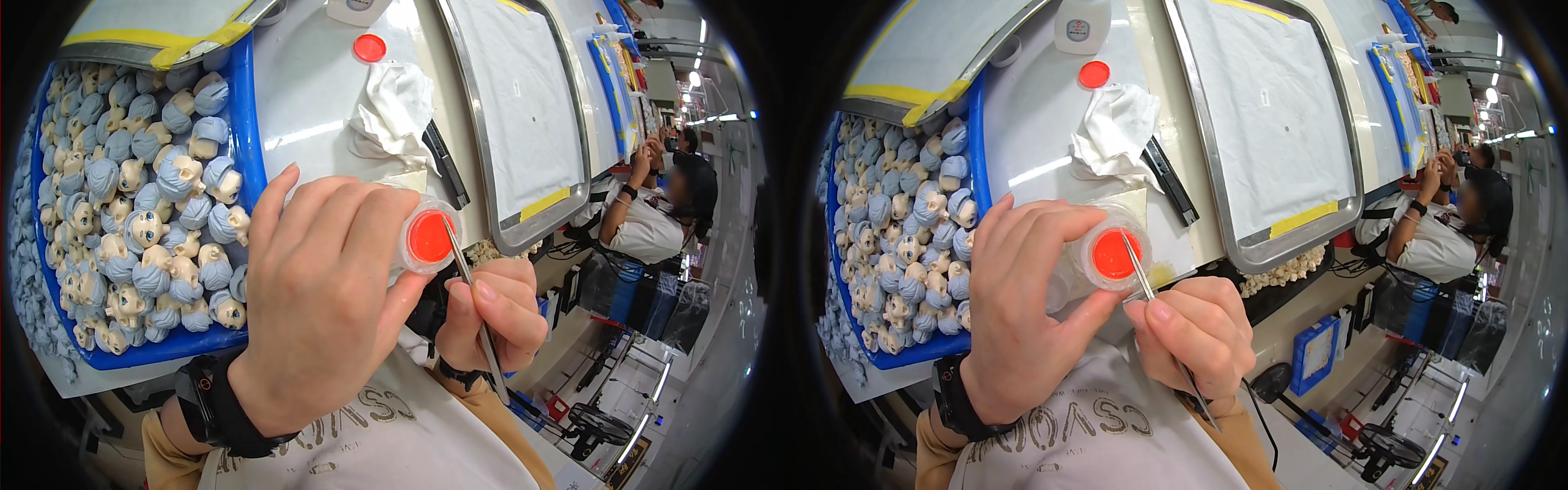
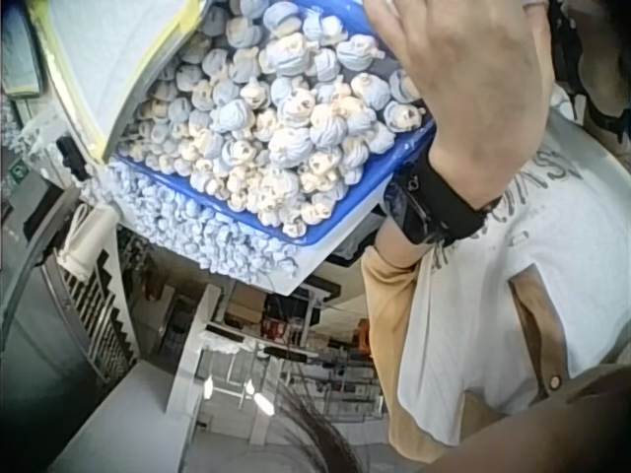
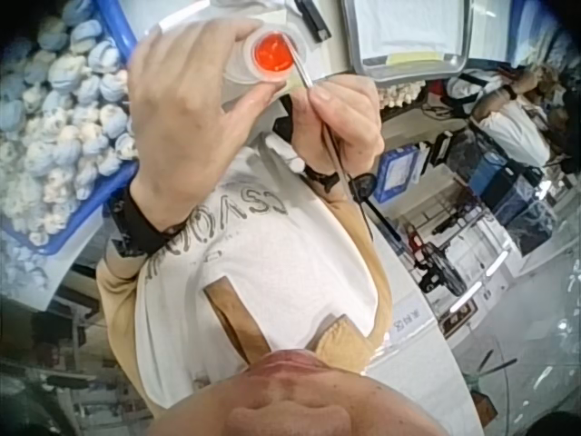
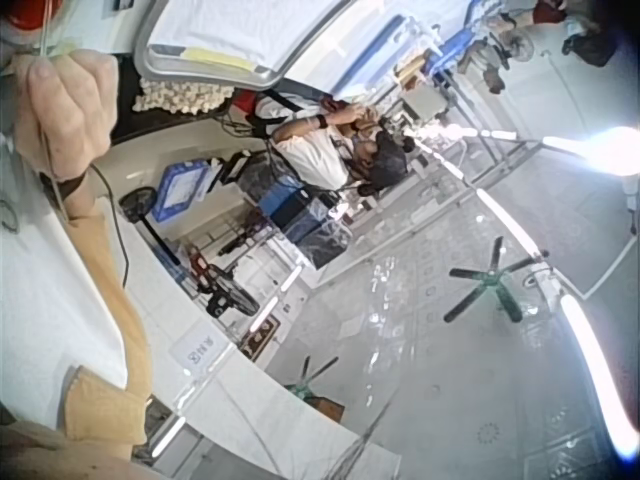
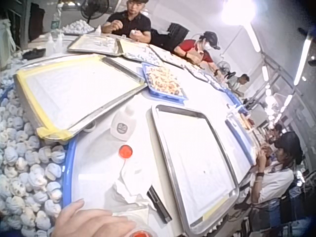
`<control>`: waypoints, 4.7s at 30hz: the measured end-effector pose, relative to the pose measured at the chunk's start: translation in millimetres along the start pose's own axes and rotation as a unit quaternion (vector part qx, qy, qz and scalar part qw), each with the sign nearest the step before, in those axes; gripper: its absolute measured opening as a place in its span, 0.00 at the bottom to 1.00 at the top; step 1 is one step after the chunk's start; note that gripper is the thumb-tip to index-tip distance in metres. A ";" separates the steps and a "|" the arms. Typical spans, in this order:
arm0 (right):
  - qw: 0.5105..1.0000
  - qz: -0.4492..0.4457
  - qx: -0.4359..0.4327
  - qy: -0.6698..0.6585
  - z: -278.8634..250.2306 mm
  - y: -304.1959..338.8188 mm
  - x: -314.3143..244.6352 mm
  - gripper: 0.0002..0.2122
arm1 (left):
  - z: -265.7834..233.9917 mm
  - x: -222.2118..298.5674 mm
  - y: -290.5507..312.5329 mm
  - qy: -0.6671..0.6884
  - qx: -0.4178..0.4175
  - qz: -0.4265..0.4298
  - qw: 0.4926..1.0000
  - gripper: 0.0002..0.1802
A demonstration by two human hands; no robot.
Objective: The person applies a red liquid substance from a small bottle into a clear plastic container using a metal tool. The person then uses a black utility knife to scrape the sides of the container, ensuring the liquid is evenly distributed. The workspace contains trays of small figurine heads.
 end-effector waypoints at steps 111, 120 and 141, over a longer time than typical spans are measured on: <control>0.982 0.135 0.005 -0.135 9.3 -7.3 11.9 0.06 | 7.3 -2.1 -0.3 0.050 0.048 0.024 0.997 0.27; 0.972 0.126 0.061 -0.190 8.6 -1.1 17.4 0.14 | 7.5 -3.2 -0.5 0.056 0.043 0.019 0.997 0.26; 0.964 0.119 0.073 -0.225 12.2 7.8 21.9 0.14 | 8.1 -1.1 -0.2 0.035 0.054 0.035 0.997 0.24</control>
Point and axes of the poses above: each hand's wrist, its own y-axis away from the middle knuckle, its own z-axis out of the palm, x = y × z, the point moved 7 cm from there along -y, towards the middle knuckle, and after that the axes turned 1 degree about -z, right-handed, at the moved point
